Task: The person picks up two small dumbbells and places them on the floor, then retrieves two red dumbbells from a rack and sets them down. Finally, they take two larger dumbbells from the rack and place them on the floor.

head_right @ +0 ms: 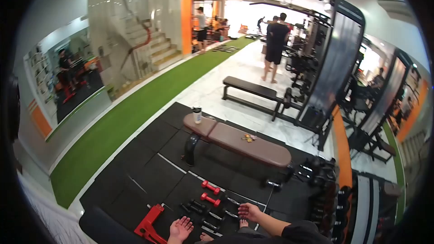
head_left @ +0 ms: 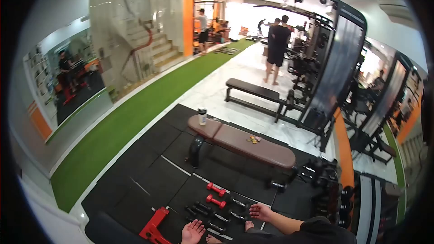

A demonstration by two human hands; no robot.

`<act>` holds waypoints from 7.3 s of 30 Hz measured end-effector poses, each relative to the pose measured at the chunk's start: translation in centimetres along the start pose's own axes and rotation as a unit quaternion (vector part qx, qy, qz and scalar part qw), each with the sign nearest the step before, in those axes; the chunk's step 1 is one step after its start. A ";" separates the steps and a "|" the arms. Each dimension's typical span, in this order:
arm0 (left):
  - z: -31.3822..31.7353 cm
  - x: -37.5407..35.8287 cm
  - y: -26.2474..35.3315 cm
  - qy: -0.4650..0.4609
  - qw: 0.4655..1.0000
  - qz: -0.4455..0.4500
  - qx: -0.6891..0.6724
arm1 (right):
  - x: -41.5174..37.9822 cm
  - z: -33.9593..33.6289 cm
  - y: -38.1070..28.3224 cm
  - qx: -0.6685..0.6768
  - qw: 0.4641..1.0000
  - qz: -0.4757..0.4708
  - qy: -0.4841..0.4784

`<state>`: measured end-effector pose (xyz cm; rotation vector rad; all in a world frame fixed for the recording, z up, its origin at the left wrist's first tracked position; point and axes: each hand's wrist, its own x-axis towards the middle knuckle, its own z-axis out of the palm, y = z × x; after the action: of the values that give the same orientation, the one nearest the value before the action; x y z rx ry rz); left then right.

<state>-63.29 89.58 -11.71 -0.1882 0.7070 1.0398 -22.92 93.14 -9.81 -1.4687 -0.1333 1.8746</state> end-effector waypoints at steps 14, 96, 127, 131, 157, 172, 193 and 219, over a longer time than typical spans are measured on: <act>7.6 6.5 -4.0 -0.139 0.966 -0.181 0.124 | -8.8 -8.1 5.3 0.242 0.961 -0.079 0.108; 18.5 2.1 -36.6 -0.033 0.858 -0.293 0.421 | -25.8 -38.7 26.5 0.601 0.740 -0.195 0.231; 20.5 20.6 -33.7 -0.031 0.922 -0.347 0.170 | -19.8 -33.9 0.6 0.383 0.878 -0.129 0.256; 22.0 21.1 -32.3 -0.026 0.929 -0.329 0.166 | -19.3 -33.5 -0.8 0.395 0.865 -0.112 0.290; 25.7 23.6 -34.5 -0.006 0.992 -0.121 0.035 | -2.6 -41.2 -25.3 0.241 0.965 -0.103 0.023; 47.6 28.1 -53.5 0.029 0.988 -0.048 0.141 | 6.0 -65.8 -40.4 0.292 0.956 0.026 0.025; 29.2 13.5 -59.8 0.051 0.933 0.250 -0.251 | 2.4 -40.3 -42.7 -0.100 0.953 0.090 -0.270; 22.4 4.5 -61.3 -0.079 0.834 0.388 -0.385 | -1.4 -26.3 -34.2 -0.251 0.914 0.134 -0.290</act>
<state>-0.49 71.70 -8.29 -0.5292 0.1434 2.0804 16.61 107.82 -0.58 -1.2281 -0.7804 2.6001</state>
